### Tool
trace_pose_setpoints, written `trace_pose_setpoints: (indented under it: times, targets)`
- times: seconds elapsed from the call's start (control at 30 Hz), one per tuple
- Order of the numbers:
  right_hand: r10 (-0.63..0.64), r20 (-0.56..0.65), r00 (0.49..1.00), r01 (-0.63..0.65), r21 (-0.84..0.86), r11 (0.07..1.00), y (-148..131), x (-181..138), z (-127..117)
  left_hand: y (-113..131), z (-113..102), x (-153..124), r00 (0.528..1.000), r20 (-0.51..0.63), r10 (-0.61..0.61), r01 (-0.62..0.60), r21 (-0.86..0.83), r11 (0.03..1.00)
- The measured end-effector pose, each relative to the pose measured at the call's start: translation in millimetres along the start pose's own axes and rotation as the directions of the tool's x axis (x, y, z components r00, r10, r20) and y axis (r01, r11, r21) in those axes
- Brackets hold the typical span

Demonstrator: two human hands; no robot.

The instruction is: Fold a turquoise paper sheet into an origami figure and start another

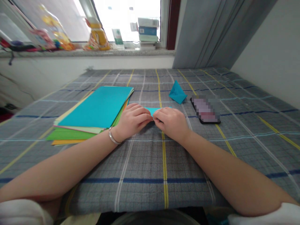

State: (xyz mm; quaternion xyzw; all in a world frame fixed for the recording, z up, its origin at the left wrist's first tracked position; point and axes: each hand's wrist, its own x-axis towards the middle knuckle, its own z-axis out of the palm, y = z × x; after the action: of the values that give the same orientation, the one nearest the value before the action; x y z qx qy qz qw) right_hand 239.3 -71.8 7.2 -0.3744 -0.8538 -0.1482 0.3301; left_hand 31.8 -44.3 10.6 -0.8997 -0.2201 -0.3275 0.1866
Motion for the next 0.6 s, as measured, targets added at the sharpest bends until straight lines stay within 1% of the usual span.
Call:
trace_pose_setpoints:
  times: [0.1, 0.27, 0.47, 0.6]
  targets:
    - [-0.023, -0.029, 0.999, 0.023, 0.005, 1.0, 2, 0, 1, -1, -1, 2, 1.0, -0.031, -0.002, 0.002, 0.004, 1.0]
    - [-0.012, -0.057, 0.998, 0.013, 0.011, 1.0, 5, -1, 0, -3, -3, 2, 0.998, -0.06, -0.028, 0.028, 0.005, 1.0]
    - [0.098, -0.074, 0.992, -0.096, 0.03, 0.995, 11, -2, 0, -11, -1, -1, 0.995, -0.063, -0.08, 0.078, -0.035, 0.996]
    - [0.139, -0.065, 0.988, -0.136, 0.049, 0.99, 14, -2, -1, -16, -1, -2, 0.993, -0.065, -0.099, 0.097, -0.028, 0.995]
